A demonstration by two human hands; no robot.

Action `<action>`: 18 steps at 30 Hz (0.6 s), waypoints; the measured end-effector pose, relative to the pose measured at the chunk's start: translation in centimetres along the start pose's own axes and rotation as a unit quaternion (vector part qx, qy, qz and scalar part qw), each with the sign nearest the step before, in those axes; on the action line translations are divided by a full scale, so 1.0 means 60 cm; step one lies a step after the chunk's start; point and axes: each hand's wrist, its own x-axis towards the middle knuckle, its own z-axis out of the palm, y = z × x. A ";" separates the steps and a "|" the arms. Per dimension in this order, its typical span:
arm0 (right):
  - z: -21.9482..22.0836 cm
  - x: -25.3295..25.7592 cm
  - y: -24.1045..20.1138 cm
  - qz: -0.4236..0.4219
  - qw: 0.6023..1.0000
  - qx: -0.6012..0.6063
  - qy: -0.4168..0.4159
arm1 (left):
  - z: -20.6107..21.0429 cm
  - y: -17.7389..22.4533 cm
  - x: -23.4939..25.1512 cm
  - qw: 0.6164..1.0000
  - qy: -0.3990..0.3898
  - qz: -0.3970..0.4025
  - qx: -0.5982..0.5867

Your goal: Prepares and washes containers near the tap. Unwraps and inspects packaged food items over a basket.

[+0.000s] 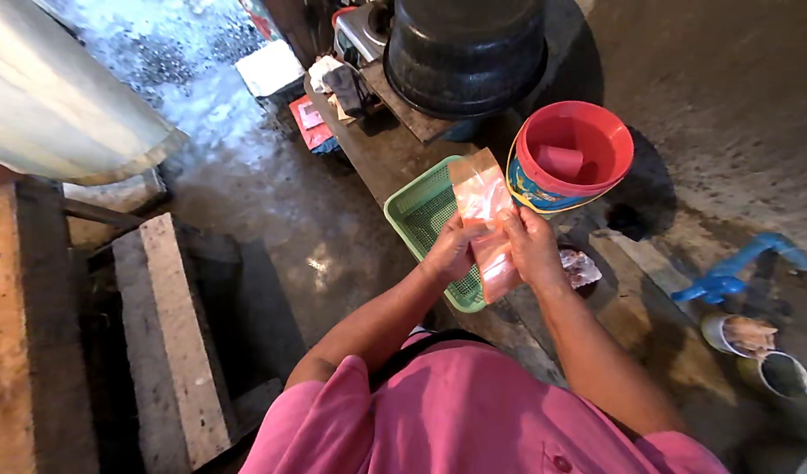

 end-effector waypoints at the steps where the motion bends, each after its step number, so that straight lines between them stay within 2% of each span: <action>1: 0.000 -0.002 -0.003 -0.003 1.000 -0.008 0.001 | -0.001 0.003 0.002 1.000 -0.004 0.003 -0.005; 5: -0.002 -0.016 -0.016 -0.012 1.000 -0.002 -0.009 | 0.020 0.011 0.003 0.998 0.058 0.021 0.014; 9: 0.008 -0.023 -0.010 -0.034 0.998 0.043 0.017 | 0.028 0.003 -0.007 0.996 0.072 0.026 0.043; 11: 0.009 -0.023 -0.006 -0.026 0.998 0.057 0.002 | 0.025 0.002 -0.007 0.996 0.070 0.020 0.045; 13: -0.012 -0.015 -0.003 -0.041 0.996 0.017 -0.071 | 0.013 0.008 -0.003 0.997 0.057 0.026 0.050; 15: -0.051 0.004 -0.006 -0.090 0.984 -0.095 -0.116 | -0.010 0.016 0.002 0.996 0.031 0.041 0.067; 17: -0.094 0.022 -0.023 -0.151 0.975 -0.154 -0.062 | -0.037 0.020 0.008 0.990 -0.025 0.070 0.119; 18: -0.112 0.029 -0.038 -0.182 0.972 -0.143 -0.025 | -0.049 0.020 0.012 0.981 -0.060 0.091 0.163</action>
